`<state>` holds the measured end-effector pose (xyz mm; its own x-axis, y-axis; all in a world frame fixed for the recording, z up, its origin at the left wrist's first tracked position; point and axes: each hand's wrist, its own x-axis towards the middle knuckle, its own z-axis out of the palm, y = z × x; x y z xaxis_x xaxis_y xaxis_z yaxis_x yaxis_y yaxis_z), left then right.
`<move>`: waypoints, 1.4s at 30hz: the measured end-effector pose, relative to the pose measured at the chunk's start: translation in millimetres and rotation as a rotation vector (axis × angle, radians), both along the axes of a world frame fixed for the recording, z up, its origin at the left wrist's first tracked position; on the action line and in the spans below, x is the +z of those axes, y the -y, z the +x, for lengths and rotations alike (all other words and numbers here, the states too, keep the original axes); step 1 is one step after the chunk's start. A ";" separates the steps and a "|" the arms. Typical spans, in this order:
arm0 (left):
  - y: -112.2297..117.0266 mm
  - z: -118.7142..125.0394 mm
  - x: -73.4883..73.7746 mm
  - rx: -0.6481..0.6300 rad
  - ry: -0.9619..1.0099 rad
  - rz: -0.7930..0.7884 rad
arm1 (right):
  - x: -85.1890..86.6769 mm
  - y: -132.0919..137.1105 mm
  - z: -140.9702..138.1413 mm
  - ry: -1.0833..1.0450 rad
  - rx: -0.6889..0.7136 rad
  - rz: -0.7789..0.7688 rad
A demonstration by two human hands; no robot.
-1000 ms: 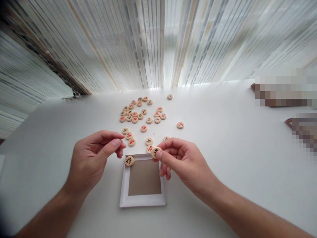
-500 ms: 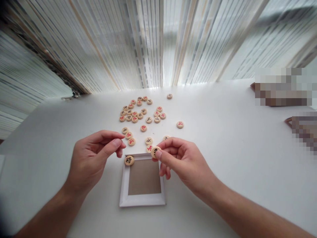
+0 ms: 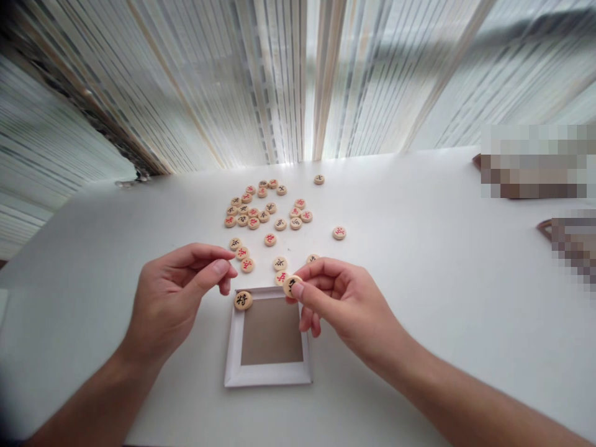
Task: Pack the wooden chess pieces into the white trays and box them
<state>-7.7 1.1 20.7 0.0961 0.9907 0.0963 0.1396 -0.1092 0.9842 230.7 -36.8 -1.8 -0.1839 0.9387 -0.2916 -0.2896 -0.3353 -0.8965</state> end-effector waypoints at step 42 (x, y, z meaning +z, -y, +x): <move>0.6 -3.0 -2.2 -0.006 0.002 0.009 | -1.1 -1.9 -1.9 -0.038 0.010 0.002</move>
<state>-10.7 0.5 18.5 0.1015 0.9892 0.1057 0.1366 -0.1191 0.9834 228.8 -34.9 -2.9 -0.2044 0.9372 -0.2826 -0.3206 -0.3369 -0.8853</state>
